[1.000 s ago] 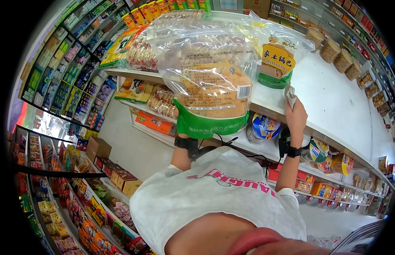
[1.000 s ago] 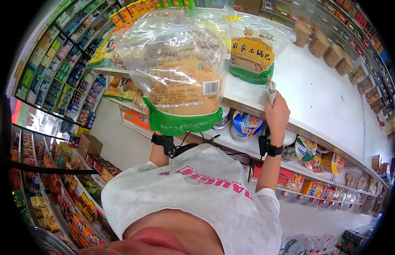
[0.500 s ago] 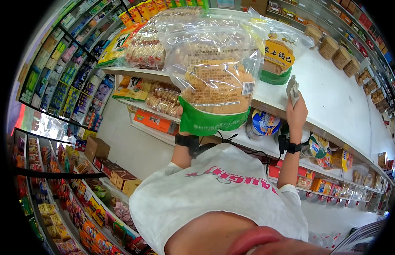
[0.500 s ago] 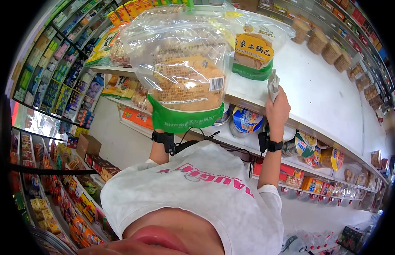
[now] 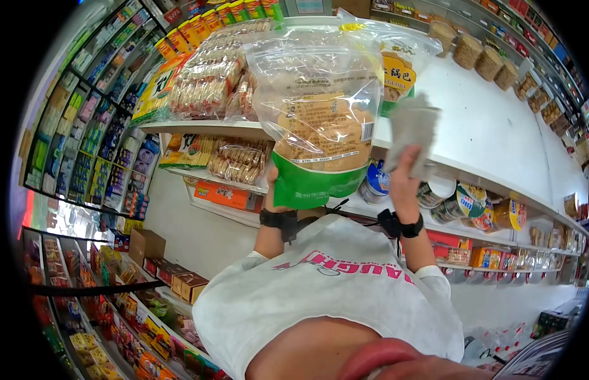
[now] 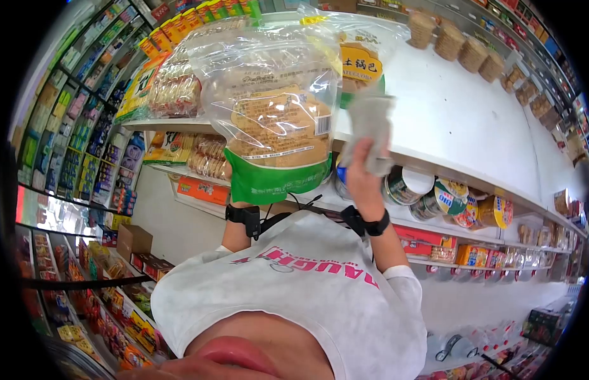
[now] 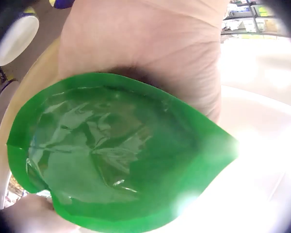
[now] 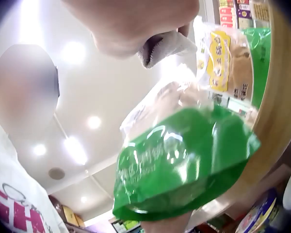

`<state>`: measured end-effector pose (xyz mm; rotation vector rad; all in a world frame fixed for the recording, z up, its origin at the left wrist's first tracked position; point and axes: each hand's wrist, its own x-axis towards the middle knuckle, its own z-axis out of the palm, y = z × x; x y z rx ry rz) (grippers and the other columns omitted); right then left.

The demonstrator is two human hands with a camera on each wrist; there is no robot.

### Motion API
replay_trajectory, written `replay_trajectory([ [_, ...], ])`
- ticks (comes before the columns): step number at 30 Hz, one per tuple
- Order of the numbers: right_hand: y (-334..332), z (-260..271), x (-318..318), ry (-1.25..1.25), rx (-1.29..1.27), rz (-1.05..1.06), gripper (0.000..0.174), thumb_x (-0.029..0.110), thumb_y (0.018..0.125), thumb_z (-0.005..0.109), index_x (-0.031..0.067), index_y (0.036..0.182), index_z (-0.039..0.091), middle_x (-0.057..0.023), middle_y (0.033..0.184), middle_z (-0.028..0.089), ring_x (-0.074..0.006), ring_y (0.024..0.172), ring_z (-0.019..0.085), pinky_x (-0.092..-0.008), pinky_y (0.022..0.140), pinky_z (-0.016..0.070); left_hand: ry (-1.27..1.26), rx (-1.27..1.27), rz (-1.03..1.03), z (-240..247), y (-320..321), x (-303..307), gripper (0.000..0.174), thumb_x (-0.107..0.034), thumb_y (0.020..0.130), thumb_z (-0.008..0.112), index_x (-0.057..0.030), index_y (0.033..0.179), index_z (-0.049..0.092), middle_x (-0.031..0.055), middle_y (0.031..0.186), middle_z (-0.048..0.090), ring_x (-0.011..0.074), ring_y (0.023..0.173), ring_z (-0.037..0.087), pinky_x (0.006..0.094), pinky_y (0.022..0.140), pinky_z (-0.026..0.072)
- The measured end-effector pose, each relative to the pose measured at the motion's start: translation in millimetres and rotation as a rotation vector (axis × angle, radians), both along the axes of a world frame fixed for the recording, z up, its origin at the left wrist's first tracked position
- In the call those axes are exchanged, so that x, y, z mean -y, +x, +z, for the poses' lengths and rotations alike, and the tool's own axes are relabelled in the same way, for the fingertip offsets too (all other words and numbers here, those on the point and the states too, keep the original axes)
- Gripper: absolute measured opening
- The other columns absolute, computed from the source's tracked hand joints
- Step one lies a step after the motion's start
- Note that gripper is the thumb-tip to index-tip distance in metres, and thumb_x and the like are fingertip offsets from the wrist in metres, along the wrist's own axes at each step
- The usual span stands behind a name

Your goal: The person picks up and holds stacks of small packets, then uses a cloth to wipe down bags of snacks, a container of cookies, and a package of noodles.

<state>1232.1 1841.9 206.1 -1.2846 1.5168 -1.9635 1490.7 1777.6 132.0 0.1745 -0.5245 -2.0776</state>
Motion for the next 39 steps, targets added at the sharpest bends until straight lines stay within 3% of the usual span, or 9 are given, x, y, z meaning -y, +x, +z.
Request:
replay_trajectory([
  [2, 23.3, 26.2, 5.1, -0.153, -0.305, 0.154, 0.054, 0.002, 0.090, 0.050, -0.0011, 0.142, 0.035, -0.0207, 0.139, 0.044, -0.0342, 0.129, 0.044, -0.0397, 0.108, 0.0336, 0.003, -0.032, -0.052, -0.3, -6.0, -3.8, 0.088, -0.045, 0.076, 0.073, -0.0031, 0.143, 0.036, 0.0156, 0.138, 0.049, 0.0304, 0.119, 0.054, 0.0425, 0.102, 0.0459],
  [3, 28.9, 38.7, 9.1, -0.205, -0.551, 0.144, 0.066, 0.007, 0.083, 0.061, 0.0019, 0.143, 0.037, -0.0209, 0.145, 0.039, -0.0387, 0.135, 0.038, -0.0444, 0.112, 0.0294, -0.023, 0.003, -0.071, 12.5, -10.2, -9.8, 0.088, -0.045, 0.076, 0.073, -0.0033, 0.144, 0.035, 0.0154, 0.139, 0.048, 0.0306, 0.121, 0.053, 0.0429, 0.103, 0.0453],
  [9, 68.7, 64.1, -11.3, -0.171, -0.922, 0.267, 0.070, 0.022, 0.078, 0.063, 0.0089, 0.144, 0.042, -0.0154, 0.151, 0.036, -0.0342, 0.140, 0.033, -0.0478, 0.115, 0.0237, -0.087, 0.217, 0.167, 30.9, -20.6, -18.1, 0.093, -0.049, 0.078, 0.070, -0.0065, 0.149, 0.027, 0.0148, 0.148, 0.038, 0.0316, 0.131, 0.045, 0.0439, 0.108, 0.0397],
  [13, 75.7, 52.2, -15.1, -0.234, -1.138, 0.423, 0.077, 0.028, 0.069, 0.062, 0.0116, 0.142, 0.045, -0.0098, 0.150, 0.039, -0.0281, 0.139, 0.035, -0.0462, 0.114, 0.0248, 0.040, -0.085, 0.032, 13.9, -10.5, -4.5, 0.083, -0.056, 0.082, 0.060, -0.0071, 0.144, 0.035, 0.0165, 0.140, 0.046, 0.0326, 0.124, 0.050, 0.0460, 0.103, 0.0433],
  [16, 66.8, 31.4, -15.0, -0.269, -1.101, 0.484, 0.070, 0.027, 0.075, 0.062, 0.0119, 0.141, 0.046, -0.0093, 0.150, 0.040, -0.0287, 0.139, 0.036, -0.0459, 0.114, 0.0269, 0.149, -0.315, -0.065, 4.2, -6.4, 1.1, 0.078, -0.061, 0.084, 0.052, -0.0075, 0.140, 0.041, 0.0177, 0.134, 0.052, 0.0334, 0.119, 0.054, 0.0476, 0.100, 0.0459],
  [20, 43.1, 15.3, 7.6, -0.227, -0.794, 0.145, 0.055, 0.012, 0.088, 0.055, 0.0075, 0.142, 0.044, -0.0159, 0.148, 0.039, -0.0350, 0.138, 0.036, -0.0448, 0.114, 0.0260, 0.021, 0.231, 0.309, 25.1, -11.2, -9.1, 0.073, -0.063, 0.085, 0.051, -0.0047, 0.129, 0.050, 0.0141, 0.119, 0.059, 0.0264, 0.104, 0.060, 0.0438, 0.090, 0.0518],
  [27, 30.7, 25.1, 22.7, -0.150, -0.122, 0.351, 0.050, 0.009, 0.101, 0.037, -0.0022, 0.148, 0.024, -0.0185, 0.153, 0.028, -0.0296, 0.141, 0.028, -0.0361, 0.115, 0.0206, -0.026, -0.056, 0.155, 19.1, -17.2, -4.3, 0.068, -0.053, 0.083, 0.057, -0.0043, 0.130, 0.049, 0.0126, 0.123, 0.058, 0.0254, 0.108, 0.058, 0.0393, 0.094, 0.0496],
  [32, 35.4, 9.7, 15.2, -0.127, -0.239, 0.293, 0.054, 0.010, 0.101, 0.039, -0.0029, 0.150, 0.019, -0.0186, 0.155, 0.024, -0.0286, 0.143, 0.025, -0.0361, 0.115, 0.0194, -0.080, 0.120, 0.289, 29.5, -25.8, -9.4, 0.073, -0.049, 0.081, 0.062, -0.0034, 0.135, 0.046, 0.0125, 0.126, 0.058, 0.0254, 0.110, 0.058, 0.0390, 0.096, 0.0485],
  [39, 22.1, 33.4, 11.5, -0.240, -0.097, 0.178, 0.057, 0.017, 0.103, 0.035, -0.0027, 0.151, 0.012, -0.0177, 0.158, 0.016, -0.0277, 0.144, 0.021, -0.0360, 0.117, 0.0167, -0.102, 0.498, 0.075, 26.4, -6.7, -26.8, 0.092, -0.045, 0.071, 0.074, -0.0004, 0.142, 0.037, 0.0138, 0.133, 0.052, 0.0251, 0.119, 0.053, 0.0376, 0.101, 0.0438],
])
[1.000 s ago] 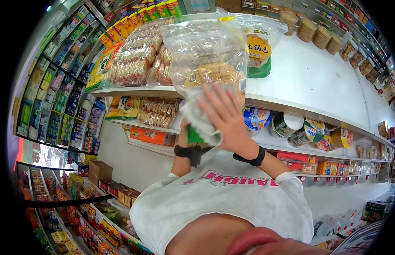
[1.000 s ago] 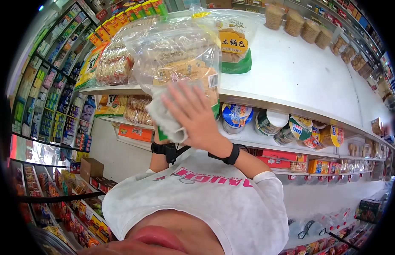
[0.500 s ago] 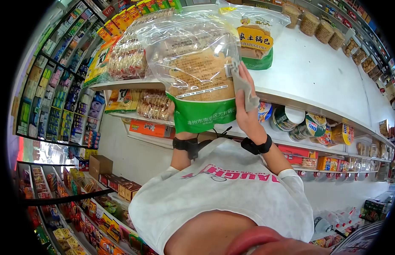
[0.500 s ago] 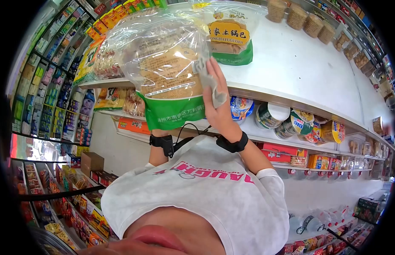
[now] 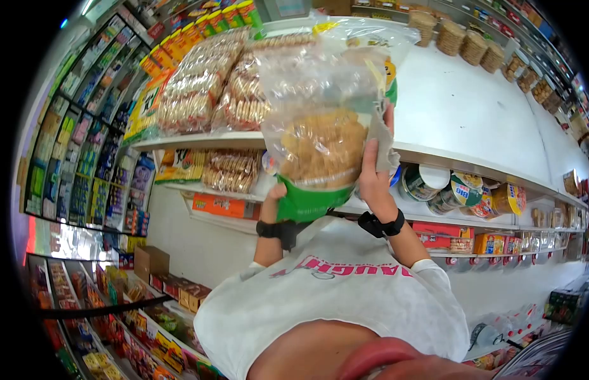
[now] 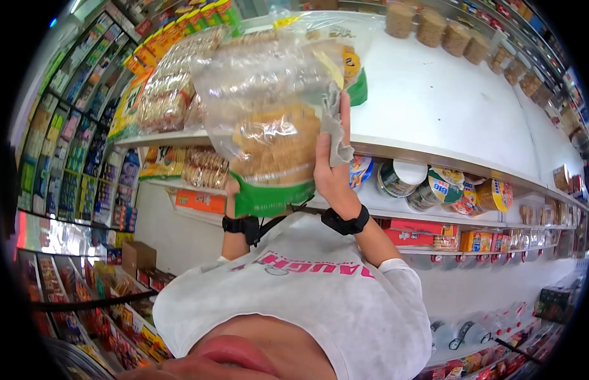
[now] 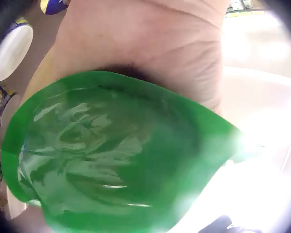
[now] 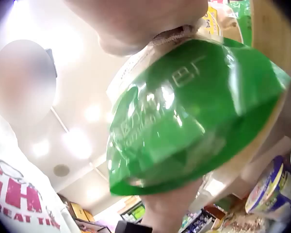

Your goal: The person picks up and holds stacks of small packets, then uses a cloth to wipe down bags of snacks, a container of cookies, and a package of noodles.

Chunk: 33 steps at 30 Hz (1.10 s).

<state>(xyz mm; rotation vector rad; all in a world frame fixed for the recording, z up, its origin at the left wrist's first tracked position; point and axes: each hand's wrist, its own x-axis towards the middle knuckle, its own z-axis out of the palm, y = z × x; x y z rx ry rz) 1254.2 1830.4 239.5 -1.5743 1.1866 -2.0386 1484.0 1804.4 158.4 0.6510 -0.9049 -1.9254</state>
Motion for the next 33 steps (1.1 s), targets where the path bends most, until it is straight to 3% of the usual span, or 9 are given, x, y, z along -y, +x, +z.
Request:
replay_trajectory([
  [7, -25.8, 30.7, -11.2, 0.009, 0.116, -0.118, 0.050, 0.016, 0.104, 0.032, -0.0028, 0.149, 0.020, -0.0159, 0.157, 0.020, -0.0281, 0.143, 0.024, -0.0367, 0.116, 0.0186, -0.038, 0.101, -0.244, 9.8, -19.4, -4.9, 0.106, -0.045, 0.067, 0.075, 0.0025, 0.147, 0.026, 0.0148, 0.144, 0.041, 0.0277, 0.130, 0.044, 0.0370, 0.108, 0.0358],
  [11, -26.2, 25.4, -12.5, -0.115, -0.225, -0.170, 0.059, -0.001, 0.084, 0.051, 0.0013, 0.142, 0.038, -0.0193, 0.150, 0.033, -0.0343, 0.142, 0.028, -0.0455, 0.116, 0.0199, -0.183, 0.133, -0.338, 4.7, -30.3, 10.0, 0.099, -0.041, 0.071, 0.073, 0.0016, 0.148, 0.025, 0.0142, 0.144, 0.042, 0.0245, 0.128, 0.046, 0.0355, 0.106, 0.0373],
  [14, -16.2, 34.3, -20.2, -0.145, -0.495, -0.179, 0.068, -0.005, 0.075, 0.054, 0.0040, 0.140, 0.041, -0.0198, 0.146, 0.038, -0.0371, 0.140, 0.031, -0.0510, 0.115, 0.0187, -0.124, 0.147, -0.383, 11.7, -34.8, 7.9, 0.093, -0.033, 0.074, 0.072, 0.0009, 0.148, 0.026, 0.0124, 0.142, 0.044, 0.0223, 0.127, 0.046, 0.0337, 0.106, 0.0364],
  [17, -29.2, 35.2, -18.9, -0.029, -0.577, -0.279, 0.065, -0.004, 0.076, 0.053, 0.0047, 0.140, 0.043, -0.0191, 0.145, 0.040, -0.0363, 0.138, 0.034, -0.0536, 0.115, 0.0177, -0.173, 0.164, -0.409, 8.1, -30.7, 9.1, 0.092, -0.032, 0.073, 0.072, 0.0004, 0.147, 0.028, 0.0121, 0.142, 0.044, 0.0217, 0.126, 0.046, 0.0326, 0.105, 0.0371],
  [21, -53.6, -1.7, -0.1, 0.125, -0.014, -0.306, 0.040, 0.009, 0.095, 0.050, -0.0031, 0.133, 0.047, -0.0206, 0.139, 0.047, -0.0309, 0.133, 0.041, -0.0414, 0.116, 0.0208, -0.221, 0.182, -0.375, -8.5, -17.5, 11.6, 0.093, -0.031, 0.072, 0.072, 0.0010, 0.147, 0.028, 0.0124, 0.142, 0.044, 0.0211, 0.126, 0.046, 0.0321, 0.104, 0.0378],
  [23, -70.2, -7.1, -4.3, 0.299, 0.154, -0.218, 0.043, 0.026, 0.103, 0.045, -0.0060, 0.132, 0.047, -0.0187, 0.139, 0.048, -0.0268, 0.129, 0.043, -0.0328, 0.112, 0.0256, -0.137, 0.134, -0.345, -5.7, -14.6, 6.7, 0.094, -0.032, 0.071, 0.072, 0.0013, 0.147, 0.028, 0.0123, 0.142, 0.044, 0.0217, 0.126, 0.046, 0.0325, 0.104, 0.0377],
  [29, -66.0, -50.0, -11.8, 0.363, 0.281, -0.102, 0.056, 0.038, 0.104, 0.039, -0.0059, 0.139, 0.042, -0.0132, 0.140, 0.047, -0.0205, 0.126, 0.044, -0.0308, 0.107, 0.0311, 0.038, 0.074, -0.130, -6.4, -6.1, -6.9, 0.096, -0.043, 0.070, 0.074, 0.0010, 0.144, 0.034, 0.0124, 0.138, 0.048, 0.0256, 0.122, 0.050, 0.0351, 0.101, 0.0420],
  [31, -36.4, -42.5, -24.7, 0.467, 0.384, 0.025, 0.055, 0.036, 0.104, 0.041, -0.0051, 0.141, 0.039, -0.0121, 0.141, 0.046, -0.0189, 0.129, 0.042, -0.0295, 0.109, 0.0299, 0.102, -0.061, 0.070, -59.4, -2.6, 1.7, 0.096, -0.049, 0.070, 0.075, 0.0002, 0.143, 0.036, 0.0123, 0.136, 0.050, 0.0260, 0.120, 0.051, 0.0351, 0.100, 0.0441],
  [33, -20.6, -55.2, -26.3, 0.460, 0.335, 0.161, 0.055, 0.035, 0.104, 0.042, -0.0036, 0.142, 0.038, -0.0110, 0.140, 0.046, -0.0181, 0.129, 0.041, -0.0291, 0.108, 0.0299, 0.142, -0.351, 0.007, -69.5, -1.6, 15.2, 0.083, -0.059, 0.076, 0.069, -0.0023, 0.133, 0.048, 0.0121, 0.124, 0.056, 0.0259, 0.108, 0.057, 0.0362, 0.088, 0.0502],
])
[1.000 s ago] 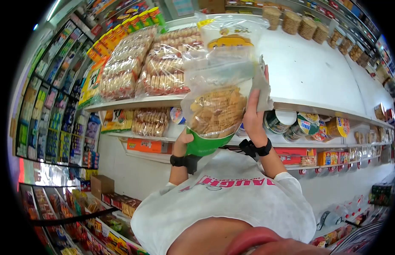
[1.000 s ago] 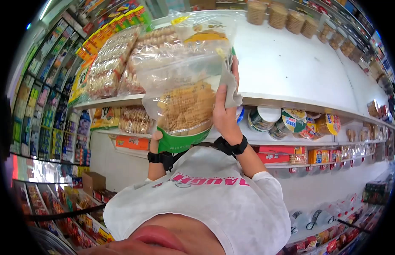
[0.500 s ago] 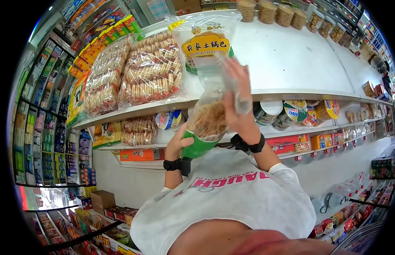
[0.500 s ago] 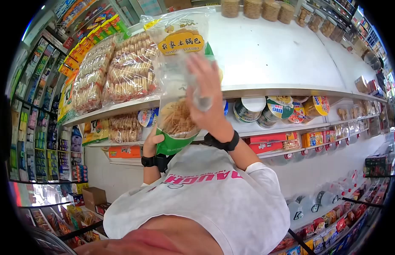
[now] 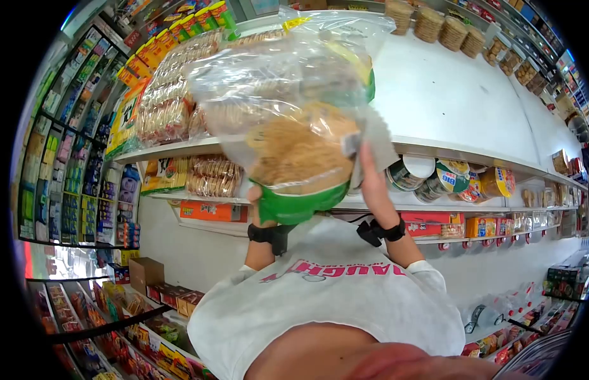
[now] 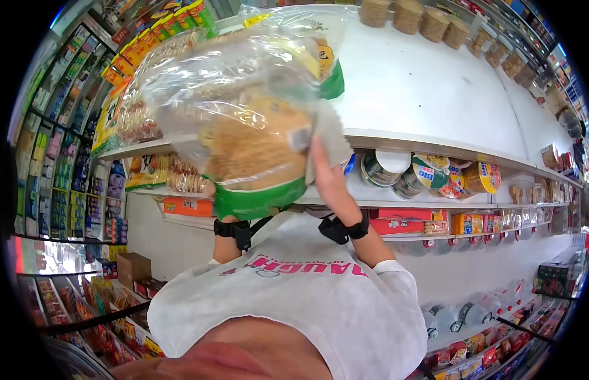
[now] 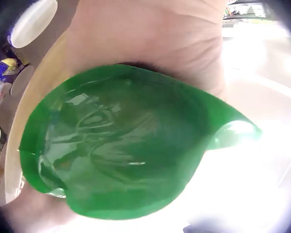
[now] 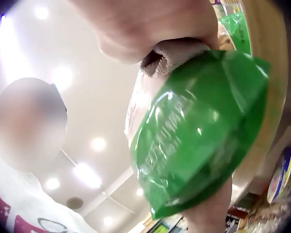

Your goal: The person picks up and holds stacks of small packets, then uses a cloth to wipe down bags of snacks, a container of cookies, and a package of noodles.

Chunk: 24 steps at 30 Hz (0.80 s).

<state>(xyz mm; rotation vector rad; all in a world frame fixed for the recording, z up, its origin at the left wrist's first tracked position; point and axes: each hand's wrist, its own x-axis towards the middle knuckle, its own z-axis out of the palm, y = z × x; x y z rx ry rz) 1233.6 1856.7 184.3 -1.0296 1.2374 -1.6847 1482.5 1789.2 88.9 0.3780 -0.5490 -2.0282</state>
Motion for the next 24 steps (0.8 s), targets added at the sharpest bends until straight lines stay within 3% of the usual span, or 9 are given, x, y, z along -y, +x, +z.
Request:
replay_trajectory([
  [4, 15.7, 29.7, -16.2, 0.030, -0.061, 0.144, 0.056, 0.037, 0.103, 0.045, -0.0011, 0.142, 0.038, -0.0094, 0.138, 0.047, -0.0181, 0.127, 0.042, -0.0293, 0.107, 0.0313, -0.016, -0.276, 0.136, 24.1, 7.9, -4.0, 0.066, -0.061, 0.084, 0.059, -0.0039, 0.117, 0.057, 0.0115, 0.101, 0.063, 0.0257, 0.088, 0.061, 0.0404, 0.074, 0.0525],
  [9, 16.6, 17.9, -11.0, 0.147, -0.034, 0.207, 0.056, 0.039, 0.103, 0.045, -0.0012, 0.141, 0.040, -0.0092, 0.133, 0.051, -0.0177, 0.122, 0.045, -0.0294, 0.105, 0.0331, -0.473, 0.633, 0.799, 72.2, -5.0, -18.3, 0.055, -0.046, 0.094, 0.052, -0.0043, 0.129, 0.049, 0.0163, 0.122, 0.056, 0.0298, 0.109, 0.056, 0.0481, 0.091, 0.0487],
  [12, 16.7, 24.0, -0.7, 0.025, -0.008, 0.041, 0.055, 0.038, 0.103, 0.044, -0.0021, 0.140, 0.040, -0.0089, 0.131, 0.051, -0.0171, 0.121, 0.045, -0.0294, 0.104, 0.0334, -0.688, 0.086, 0.326, 74.1, 8.6, 5.8, 0.057, -0.039, 0.093, 0.057, -0.0027, 0.135, 0.042, 0.0166, 0.129, 0.052, 0.0294, 0.113, 0.056, 0.0458, 0.095, 0.0477],
  [14, 22.6, 32.2, 1.8, -0.026, -0.016, 0.032, 0.054, 0.035, 0.103, 0.045, -0.0026, 0.141, 0.039, -0.0092, 0.133, 0.050, -0.0175, 0.122, 0.044, -0.0298, 0.105, 0.0327, -0.552, 0.128, 0.349, 72.4, 4.6, 5.1, 0.066, -0.035, 0.090, 0.061, -0.0023, 0.141, 0.034, 0.0155, 0.132, 0.048, 0.0281, 0.114, 0.055, 0.0420, 0.097, 0.0463],
  [15, 27.1, 35.5, 2.0, -0.018, -0.037, 0.089, 0.054, 0.033, 0.102, 0.046, -0.0027, 0.142, 0.037, -0.0097, 0.135, 0.048, -0.0180, 0.123, 0.044, -0.0302, 0.106, 0.0320, -0.364, 0.528, 0.671, 81.2, -14.7, -8.4, 0.072, -0.034, 0.089, 0.063, -0.0027, 0.144, 0.029, 0.0147, 0.135, 0.046, 0.0275, 0.115, 0.054, 0.0402, 0.099, 0.0450],
  [17, 42.4, 34.8, 5.2, -0.109, -0.160, 0.174, 0.057, 0.031, 0.100, 0.050, -0.0028, 0.143, 0.034, -0.0109, 0.138, 0.045, -0.0193, 0.126, 0.041, -0.0314, 0.107, 0.0311, -0.606, 0.702, 0.759, 91.2, -41.2, -6.3, 0.086, -0.025, 0.085, 0.070, 0.0007, 0.149, 0.019, 0.0193, 0.143, 0.037, 0.0320, 0.128, 0.042, 0.0431, 0.109, 0.0340],
  [19, 60.0, 26.6, 10.4, -0.311, -0.362, 0.227, 0.064, 0.029, 0.097, 0.057, -0.0027, 0.145, 0.030, -0.0123, 0.141, 0.041, -0.0208, 0.129, 0.039, -0.0331, 0.108, 0.0306, -0.796, 0.768, 0.821, 102.5, -71.6, -6.4, 0.080, -0.033, 0.092, 0.060, -0.0002, 0.151, 0.017, 0.0197, 0.147, 0.032, 0.0323, 0.135, 0.034, 0.0411, 0.112, 0.0272],
  [22, 58.2, 30.6, 12.3, -0.313, -0.137, 0.352, 0.075, 0.027, 0.089, 0.068, -0.0027, 0.145, 0.027, -0.0152, 0.146, 0.034, -0.0233, 0.134, 0.034, -0.0364, 0.109, 0.0306, -0.778, 0.679, 0.742, 110.0, -81.0, 3.4, 0.073, -0.050, 0.099, 0.035, -0.0017, 0.151, 0.017, 0.0176, 0.150, 0.030, 0.0280, 0.140, 0.028, 0.0394, 0.115, 0.0221],
  [24, 53.5, 31.0, 16.2, -0.272, -0.146, 0.299, 0.073, 0.024, 0.084, 0.073, -0.0043, 0.139, 0.034, -0.0167, 0.138, 0.046, -0.0232, 0.126, 0.045, -0.0356, 0.105, 0.0371, -0.774, 0.697, 0.666, 112.9, -81.2, 7.5, 0.073, -0.056, 0.102, 0.020, -0.0016, 0.151, 0.018, 0.0161, 0.152, 0.029, 0.0256, 0.142, 0.025, 0.0382, 0.116, 0.0191],
])
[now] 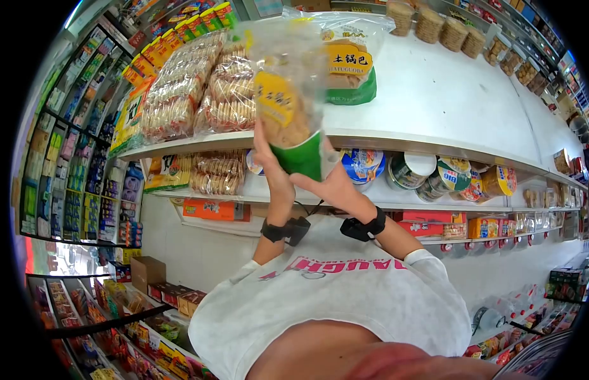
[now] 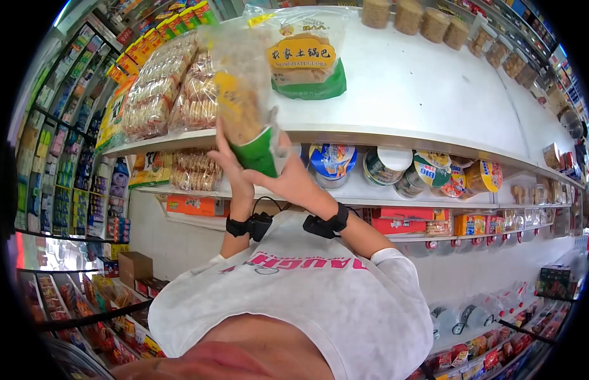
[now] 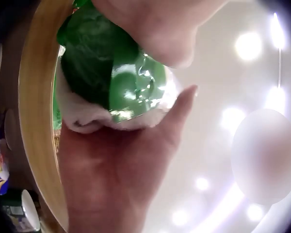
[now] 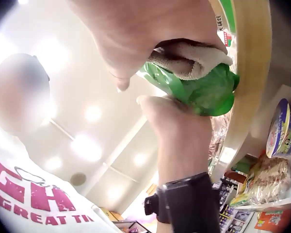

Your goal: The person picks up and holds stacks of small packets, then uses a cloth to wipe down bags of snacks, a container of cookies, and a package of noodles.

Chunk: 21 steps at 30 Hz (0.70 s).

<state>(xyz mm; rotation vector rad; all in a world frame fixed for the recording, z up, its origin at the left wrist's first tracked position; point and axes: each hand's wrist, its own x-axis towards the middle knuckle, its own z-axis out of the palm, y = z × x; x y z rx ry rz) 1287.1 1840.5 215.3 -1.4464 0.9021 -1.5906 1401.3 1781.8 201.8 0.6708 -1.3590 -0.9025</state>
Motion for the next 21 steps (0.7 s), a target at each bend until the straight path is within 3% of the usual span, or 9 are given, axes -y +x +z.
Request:
replay_trajectory([
  [2, -5.0, 3.1, 2.9, 0.015, -0.095, -0.121, 0.067, 0.022, 0.084, 0.073, -0.0044, 0.136, 0.038, -0.0165, 0.132, 0.052, -0.0228, 0.121, 0.051, -0.0344, 0.101, 0.0404, -0.036, 0.200, -0.008, 5.6, 2.8, -1.3, 0.073, -0.054, 0.102, 0.010, -0.0006, 0.151, 0.020, 0.0153, 0.154, 0.027, 0.0254, 0.143, 0.022, 0.0367, 0.117, 0.0148],
  [3, -6.4, -4.8, 8.8, -0.041, -0.095, -0.231, 0.060, 0.019, 0.085, 0.072, -0.0043, 0.132, 0.043, -0.0149, 0.122, 0.059, -0.0212, 0.111, 0.057, -0.0329, 0.096, 0.0445, -0.062, 0.225, 0.020, 16.5, 2.2, -5.7, 0.065, -0.046, 0.103, 0.019, 0.0004, 0.149, 0.025, 0.0160, 0.152, 0.030, 0.0265, 0.141, 0.026, 0.0377, 0.116, 0.0168],
  [6, -25.2, -14.1, 7.6, 0.003, -0.049, -0.285, 0.057, 0.017, 0.087, 0.070, -0.0039, 0.132, 0.044, -0.0144, 0.124, 0.058, -0.0212, 0.112, 0.056, -0.0329, 0.096, 0.0444, -0.020, 0.151, 0.068, 21.8, 6.7, -1.2, 0.053, -0.027, 0.102, 0.040, 0.0028, 0.145, 0.030, 0.0160, 0.145, 0.039, 0.0262, 0.135, 0.036, 0.0377, 0.114, 0.0233],
  [7, -32.9, -15.0, 1.9, 0.128, 0.030, -0.235, 0.056, 0.017, 0.087, 0.070, -0.0036, 0.132, 0.044, -0.0126, 0.124, 0.058, -0.0192, 0.112, 0.056, -0.0320, 0.096, 0.0441, 0.012, 0.064, 0.096, 18.4, 7.8, 2.6, 0.052, -0.018, 0.100, 0.049, 0.0036, 0.143, 0.031, 0.0163, 0.142, 0.043, 0.0257, 0.132, 0.041, 0.0372, 0.113, 0.0264],
  [10, -59.6, -24.8, -6.7, 0.188, -0.015, -0.174, 0.060, 0.019, 0.088, 0.071, -0.0017, 0.136, 0.040, -0.0105, 0.127, 0.054, -0.0178, 0.116, 0.052, -0.0308, 0.097, 0.0425, 0.034, 0.165, 0.131, 3.9, 27.4, 26.1, 0.059, -0.010, 0.095, 0.057, 0.0037, 0.145, 0.028, 0.0192, 0.142, 0.042, 0.0256, 0.130, 0.043, 0.0357, 0.109, 0.0330],
  [11, -63.4, -27.1, -9.6, 0.153, 0.046, -0.172, 0.061, 0.017, 0.088, 0.071, -0.0009, 0.137, 0.040, -0.0083, 0.127, 0.053, -0.0168, 0.116, 0.051, -0.0307, 0.098, 0.0423, 0.103, 0.082, 0.017, 2.2, 34.1, 31.6, 0.078, -0.012, 0.086, 0.072, 0.0046, 0.146, 0.024, 0.0223, 0.139, 0.042, 0.0273, 0.129, 0.045, 0.0378, 0.106, 0.0379],
  [15, -74.3, -30.6, -21.7, 0.207, 0.198, -0.116, 0.061, 0.014, 0.088, 0.071, 0.0002, 0.138, 0.040, -0.0068, 0.127, 0.054, -0.0152, 0.115, 0.051, -0.0298, 0.097, 0.0422, 0.247, 0.144, -0.185, -4.0, 46.1, 28.1, 0.086, -0.017, 0.083, 0.077, 0.0076, 0.145, 0.022, 0.0187, 0.128, 0.052, 0.0221, 0.111, 0.057, 0.0326, 0.093, 0.0484],
  [18, -73.4, -31.3, -21.1, 0.135, 0.224, -0.167, 0.057, 0.011, 0.087, 0.071, -0.0004, 0.136, 0.044, -0.0063, 0.125, 0.057, -0.0144, 0.112, 0.053, -0.0287, 0.096, 0.0431, 0.423, -0.207, -0.364, -15.9, 48.9, 29.8, 0.084, -0.021, 0.082, 0.078, 0.0078, 0.143, 0.027, 0.0171, 0.128, 0.053, 0.0195, 0.108, 0.059, 0.0287, 0.089, 0.0499],
  [21, -74.5, -28.5, -17.1, 0.143, 0.260, -0.189, 0.052, 0.010, 0.088, 0.070, -0.0007, 0.133, 0.046, -0.0061, 0.124, 0.057, -0.0138, 0.111, 0.054, -0.0285, 0.093, 0.0443, 0.495, -0.375, -0.440, -30.0, 55.6, 13.7, 0.074, -0.026, 0.083, 0.076, 0.0012, 0.139, 0.036, 0.0130, 0.128, 0.055, 0.0213, 0.113, 0.057, 0.0358, 0.093, 0.0491],
])
